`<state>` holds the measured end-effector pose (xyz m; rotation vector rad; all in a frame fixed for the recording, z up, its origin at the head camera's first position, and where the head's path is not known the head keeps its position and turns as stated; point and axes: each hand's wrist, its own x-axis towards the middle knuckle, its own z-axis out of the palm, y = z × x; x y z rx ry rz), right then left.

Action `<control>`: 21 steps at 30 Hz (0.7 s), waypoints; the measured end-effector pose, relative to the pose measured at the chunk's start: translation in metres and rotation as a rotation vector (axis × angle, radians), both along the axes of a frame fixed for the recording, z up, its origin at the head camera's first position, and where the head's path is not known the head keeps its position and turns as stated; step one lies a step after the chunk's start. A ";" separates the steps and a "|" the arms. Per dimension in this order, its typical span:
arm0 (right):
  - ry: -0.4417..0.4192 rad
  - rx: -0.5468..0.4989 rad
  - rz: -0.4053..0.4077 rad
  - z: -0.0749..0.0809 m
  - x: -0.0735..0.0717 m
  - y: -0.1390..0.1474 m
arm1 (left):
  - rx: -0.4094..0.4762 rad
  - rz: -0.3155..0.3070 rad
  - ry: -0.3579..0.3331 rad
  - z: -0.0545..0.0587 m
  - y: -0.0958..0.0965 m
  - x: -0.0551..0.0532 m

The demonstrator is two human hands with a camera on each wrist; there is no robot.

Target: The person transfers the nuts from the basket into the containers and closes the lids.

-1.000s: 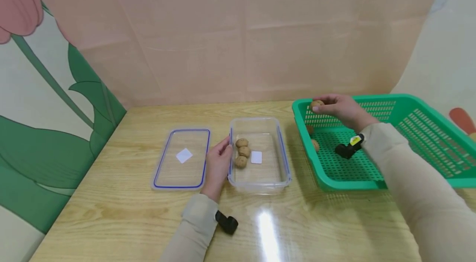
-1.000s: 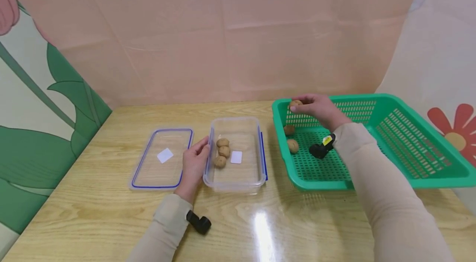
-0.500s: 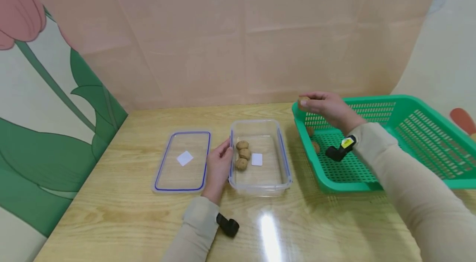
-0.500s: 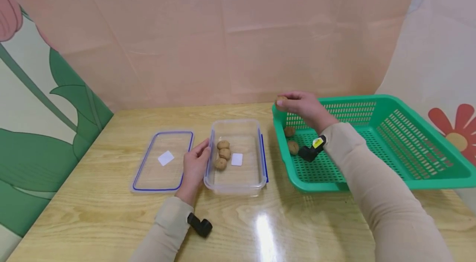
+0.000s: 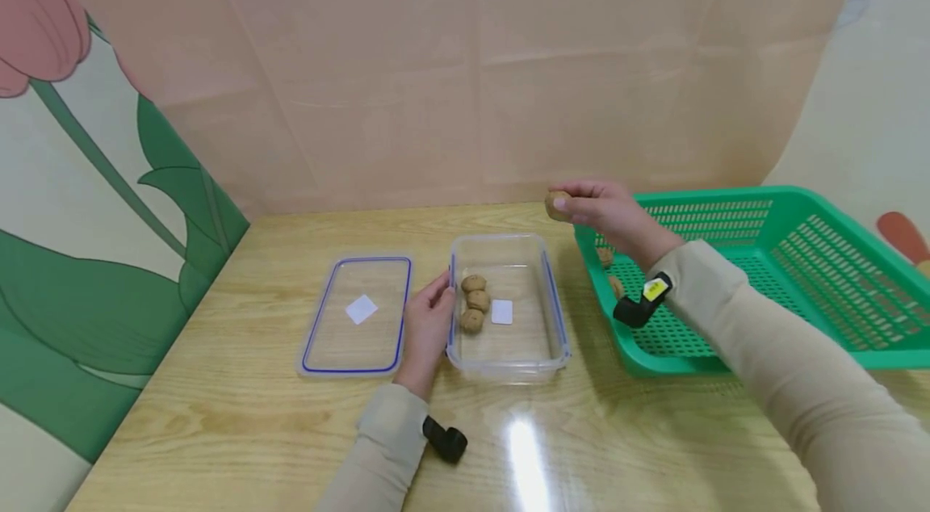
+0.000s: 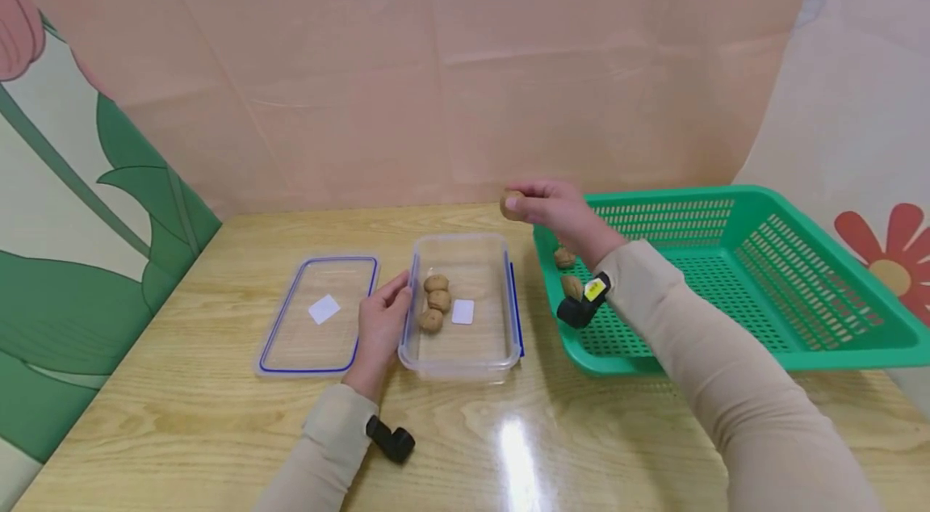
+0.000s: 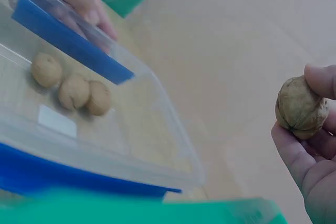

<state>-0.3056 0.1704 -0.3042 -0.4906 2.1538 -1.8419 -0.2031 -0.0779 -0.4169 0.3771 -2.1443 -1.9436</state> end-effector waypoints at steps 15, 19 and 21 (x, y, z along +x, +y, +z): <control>0.029 0.183 0.134 -0.014 0.010 -0.042 | -0.016 -0.006 0.006 0.001 0.000 -0.001; 0.017 0.189 0.144 -0.016 0.015 -0.055 | -0.012 -0.010 -0.003 0.000 0.000 -0.001; 0.010 0.203 0.159 -0.017 0.017 -0.060 | -0.009 -0.010 -0.001 -0.001 0.000 -0.001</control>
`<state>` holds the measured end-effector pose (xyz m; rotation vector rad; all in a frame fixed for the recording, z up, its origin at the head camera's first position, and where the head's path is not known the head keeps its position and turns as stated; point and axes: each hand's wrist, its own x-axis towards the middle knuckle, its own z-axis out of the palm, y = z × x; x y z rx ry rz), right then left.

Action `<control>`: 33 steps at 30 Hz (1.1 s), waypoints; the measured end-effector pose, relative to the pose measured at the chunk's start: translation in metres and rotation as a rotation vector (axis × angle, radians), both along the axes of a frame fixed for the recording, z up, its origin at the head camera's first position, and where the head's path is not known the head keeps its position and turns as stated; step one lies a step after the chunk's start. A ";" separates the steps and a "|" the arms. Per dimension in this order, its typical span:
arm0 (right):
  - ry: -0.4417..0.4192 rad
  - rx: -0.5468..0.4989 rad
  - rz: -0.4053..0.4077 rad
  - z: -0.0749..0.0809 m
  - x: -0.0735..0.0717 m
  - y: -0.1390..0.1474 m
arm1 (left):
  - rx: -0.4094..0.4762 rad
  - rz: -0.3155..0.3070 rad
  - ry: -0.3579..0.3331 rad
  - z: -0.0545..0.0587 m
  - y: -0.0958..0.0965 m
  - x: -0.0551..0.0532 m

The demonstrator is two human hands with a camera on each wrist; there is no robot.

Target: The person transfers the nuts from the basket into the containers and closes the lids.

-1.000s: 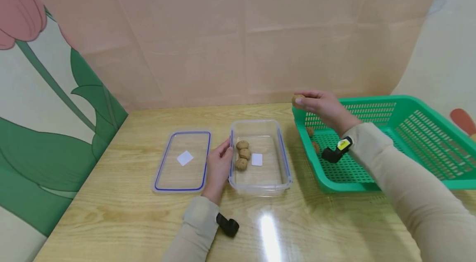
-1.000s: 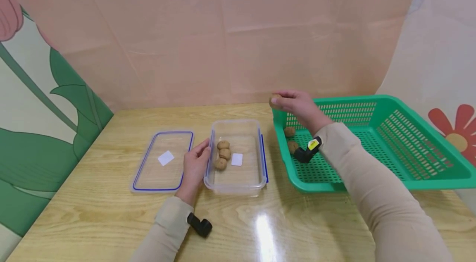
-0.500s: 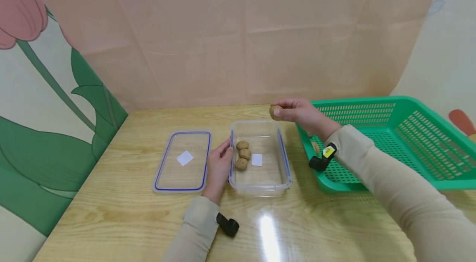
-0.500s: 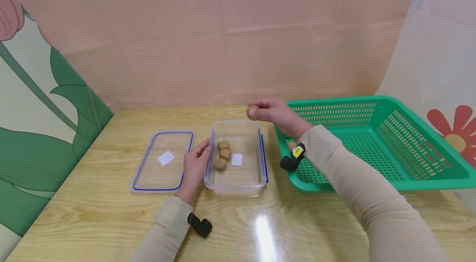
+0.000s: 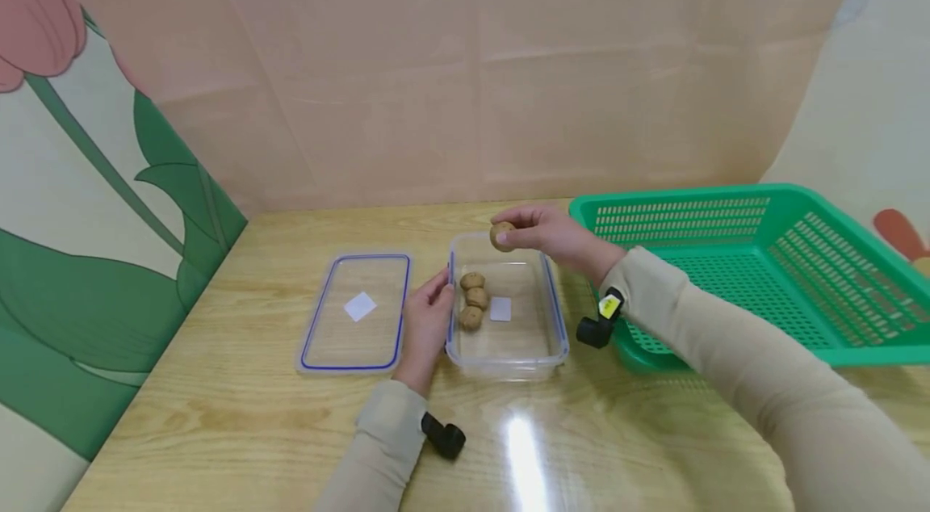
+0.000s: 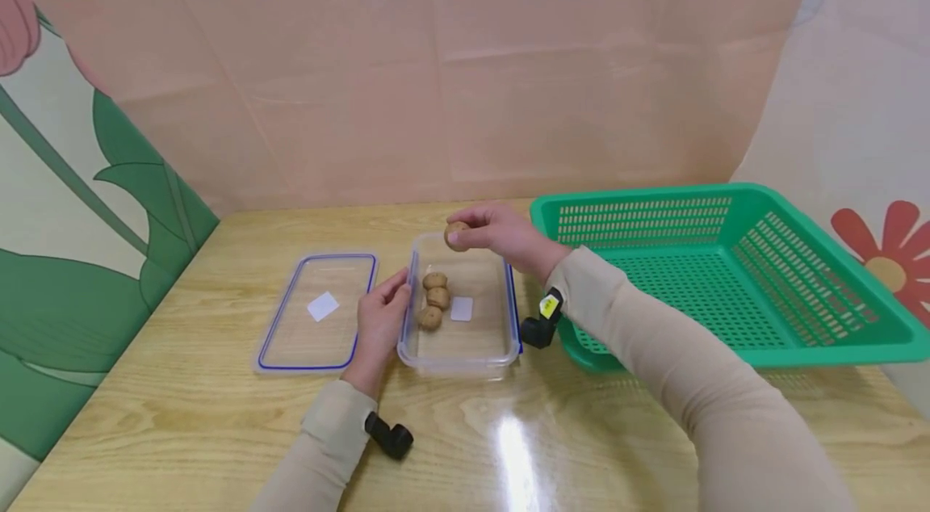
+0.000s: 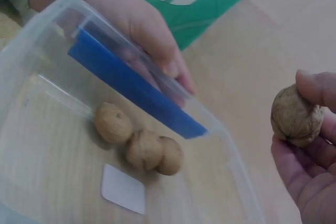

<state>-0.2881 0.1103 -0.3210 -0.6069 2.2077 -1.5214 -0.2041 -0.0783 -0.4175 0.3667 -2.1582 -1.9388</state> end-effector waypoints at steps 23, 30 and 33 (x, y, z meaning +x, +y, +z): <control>0.002 0.304 0.095 -0.023 0.009 -0.045 | -0.022 0.014 0.052 -0.001 -0.002 -0.002; 0.075 0.374 0.102 -0.033 0.008 -0.056 | -0.007 0.004 0.041 0.001 -0.002 -0.001; 0.057 0.394 0.103 -0.035 0.010 -0.059 | -0.005 0.005 0.037 0.000 -0.001 0.000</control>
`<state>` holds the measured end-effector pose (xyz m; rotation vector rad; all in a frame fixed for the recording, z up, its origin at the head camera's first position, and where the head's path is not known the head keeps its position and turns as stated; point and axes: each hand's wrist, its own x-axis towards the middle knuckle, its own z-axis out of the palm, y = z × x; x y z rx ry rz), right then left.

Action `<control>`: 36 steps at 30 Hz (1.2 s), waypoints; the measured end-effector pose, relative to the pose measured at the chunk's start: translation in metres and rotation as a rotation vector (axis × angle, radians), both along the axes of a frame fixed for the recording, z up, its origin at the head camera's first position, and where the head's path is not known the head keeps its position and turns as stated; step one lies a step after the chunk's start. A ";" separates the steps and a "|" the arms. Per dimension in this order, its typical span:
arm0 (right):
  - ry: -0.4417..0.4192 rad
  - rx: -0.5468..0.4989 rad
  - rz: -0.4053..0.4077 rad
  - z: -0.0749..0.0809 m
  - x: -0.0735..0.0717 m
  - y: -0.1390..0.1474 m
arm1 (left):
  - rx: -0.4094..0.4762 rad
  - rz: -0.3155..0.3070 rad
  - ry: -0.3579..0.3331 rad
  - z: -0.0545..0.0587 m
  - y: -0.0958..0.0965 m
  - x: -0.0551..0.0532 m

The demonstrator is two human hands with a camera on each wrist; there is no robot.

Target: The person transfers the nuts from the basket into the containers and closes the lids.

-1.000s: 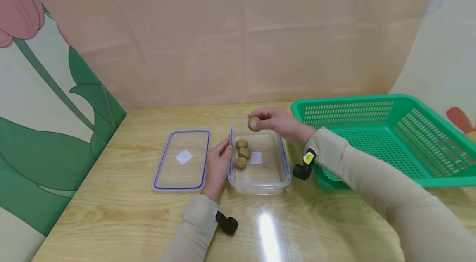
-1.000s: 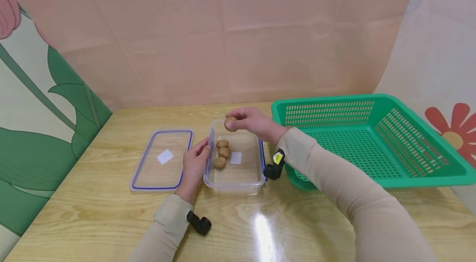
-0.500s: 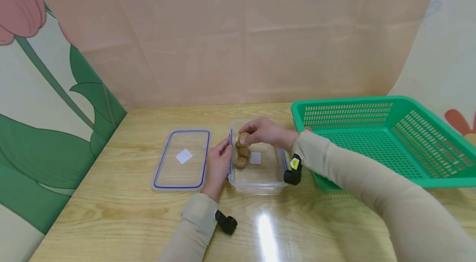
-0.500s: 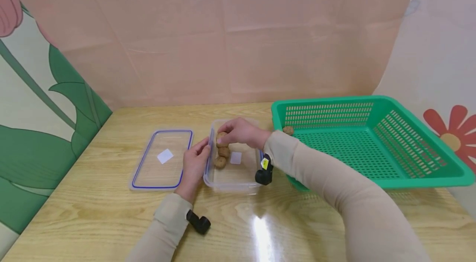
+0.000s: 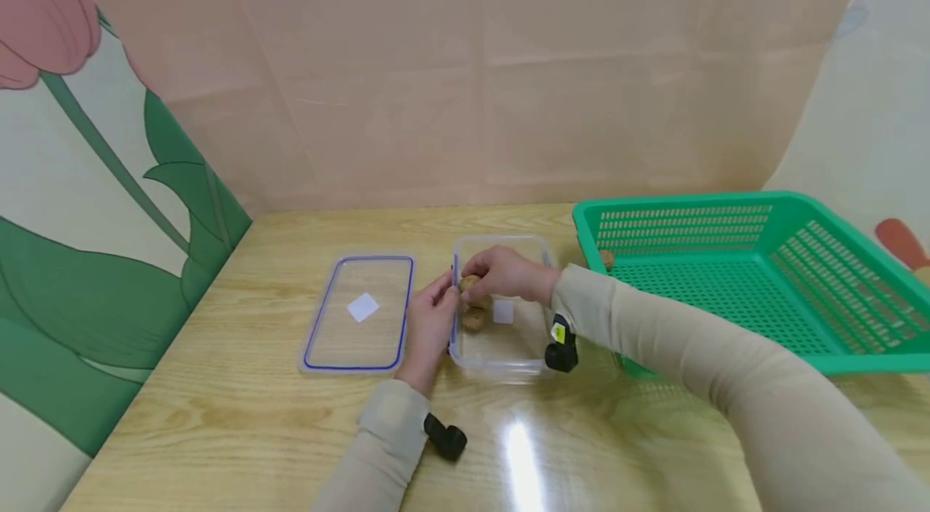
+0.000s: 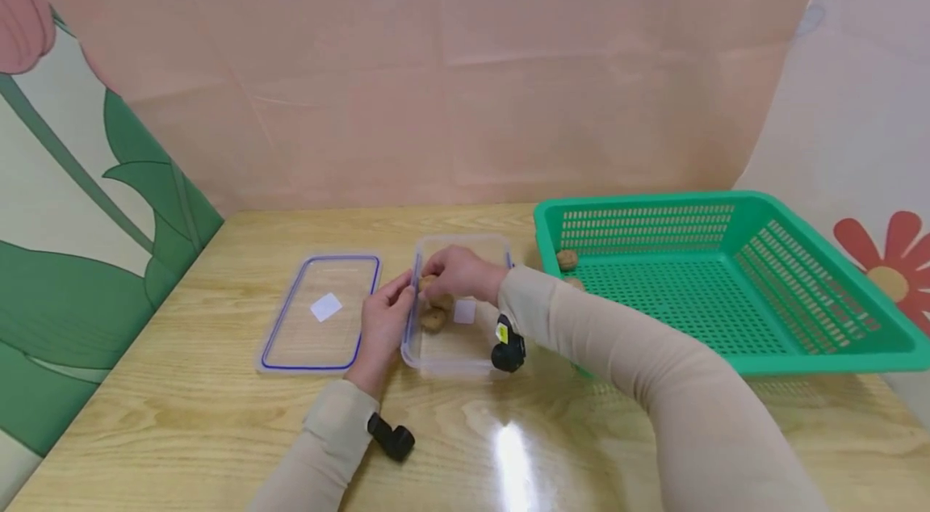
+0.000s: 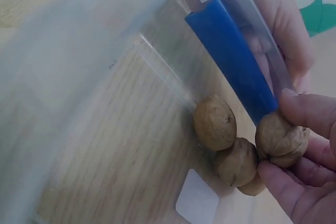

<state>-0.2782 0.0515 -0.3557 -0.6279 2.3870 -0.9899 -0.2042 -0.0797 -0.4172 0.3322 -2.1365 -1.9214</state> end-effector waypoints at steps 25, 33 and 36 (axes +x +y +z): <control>0.033 -0.175 -0.088 0.035 -0.007 0.025 | 0.017 -0.014 -0.006 0.000 0.002 0.000; 0.033 -0.211 -0.170 0.045 -0.012 0.076 | 0.017 -0.010 -0.017 0.000 0.003 0.000; 0.037 -0.236 -0.207 0.045 -0.015 0.093 | 0.015 -0.008 -0.039 0.001 0.002 0.000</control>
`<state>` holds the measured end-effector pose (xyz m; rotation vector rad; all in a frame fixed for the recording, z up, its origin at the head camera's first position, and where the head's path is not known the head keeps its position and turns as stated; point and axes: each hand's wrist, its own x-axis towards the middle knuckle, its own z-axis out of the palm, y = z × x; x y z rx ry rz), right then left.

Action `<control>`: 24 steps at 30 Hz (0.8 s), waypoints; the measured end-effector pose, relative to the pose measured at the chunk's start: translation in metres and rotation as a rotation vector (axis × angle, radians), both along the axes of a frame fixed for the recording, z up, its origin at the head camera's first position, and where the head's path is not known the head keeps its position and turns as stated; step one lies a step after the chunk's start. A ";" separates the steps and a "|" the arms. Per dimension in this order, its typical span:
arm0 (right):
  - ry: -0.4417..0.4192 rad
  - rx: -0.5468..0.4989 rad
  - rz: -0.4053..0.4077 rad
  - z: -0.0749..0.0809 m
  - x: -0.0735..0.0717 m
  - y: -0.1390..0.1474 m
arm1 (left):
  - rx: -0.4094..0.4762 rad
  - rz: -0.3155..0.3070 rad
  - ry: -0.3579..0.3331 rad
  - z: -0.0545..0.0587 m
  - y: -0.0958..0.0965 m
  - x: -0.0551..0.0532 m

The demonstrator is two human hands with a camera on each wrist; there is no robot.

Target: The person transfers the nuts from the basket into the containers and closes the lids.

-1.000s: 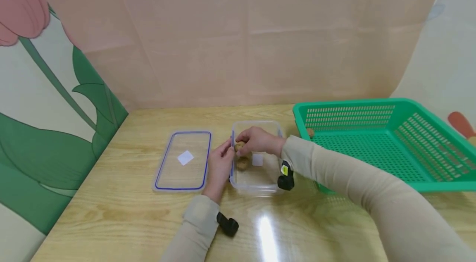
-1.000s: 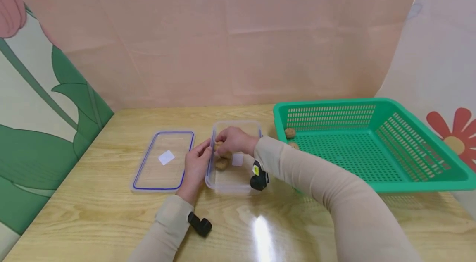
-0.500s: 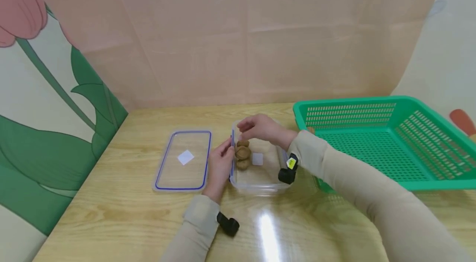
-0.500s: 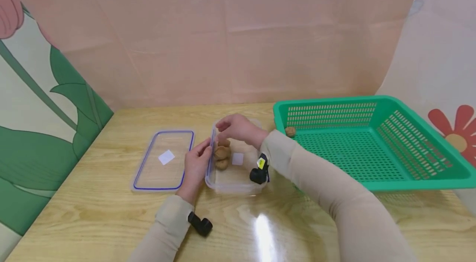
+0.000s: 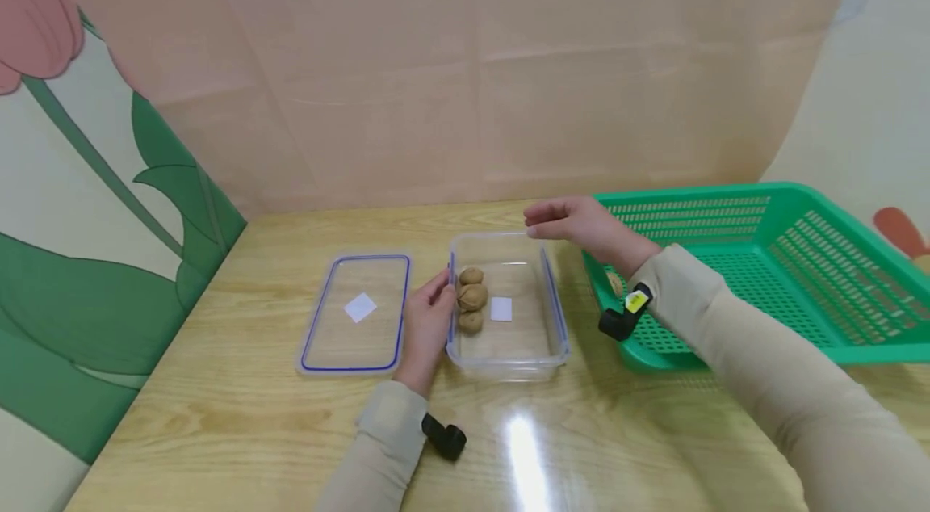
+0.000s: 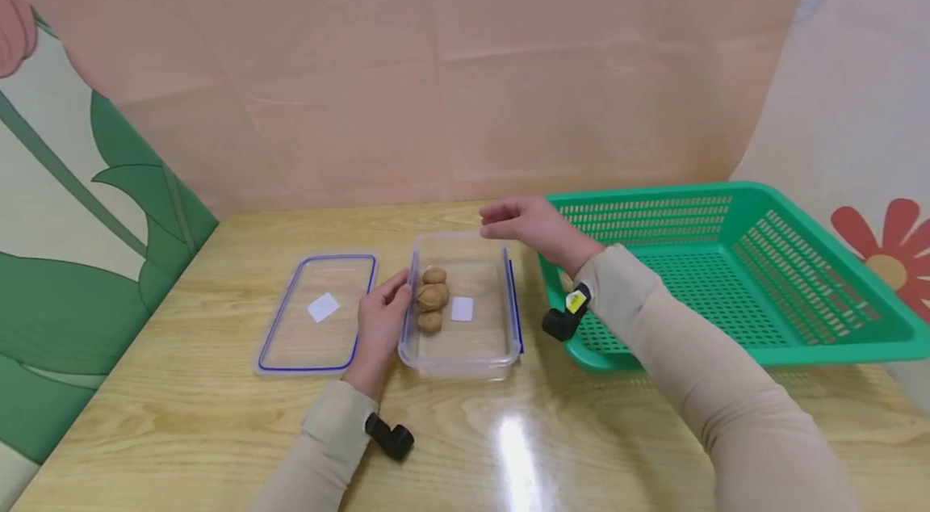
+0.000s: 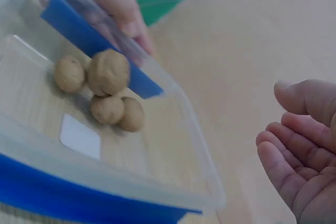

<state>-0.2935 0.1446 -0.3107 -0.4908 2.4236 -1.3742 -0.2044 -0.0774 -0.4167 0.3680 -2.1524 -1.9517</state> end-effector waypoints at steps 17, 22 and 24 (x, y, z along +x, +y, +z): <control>0.042 0.043 -0.096 -0.001 -0.003 0.062 | -0.033 0.011 0.015 0.001 -0.001 0.001; 0.007 0.061 -0.080 -0.006 -0.005 0.075 | -0.021 -0.008 0.001 0.003 -0.003 0.002; -0.005 0.083 -0.069 -0.009 -0.006 0.080 | -0.014 -0.009 0.004 0.004 -0.003 0.002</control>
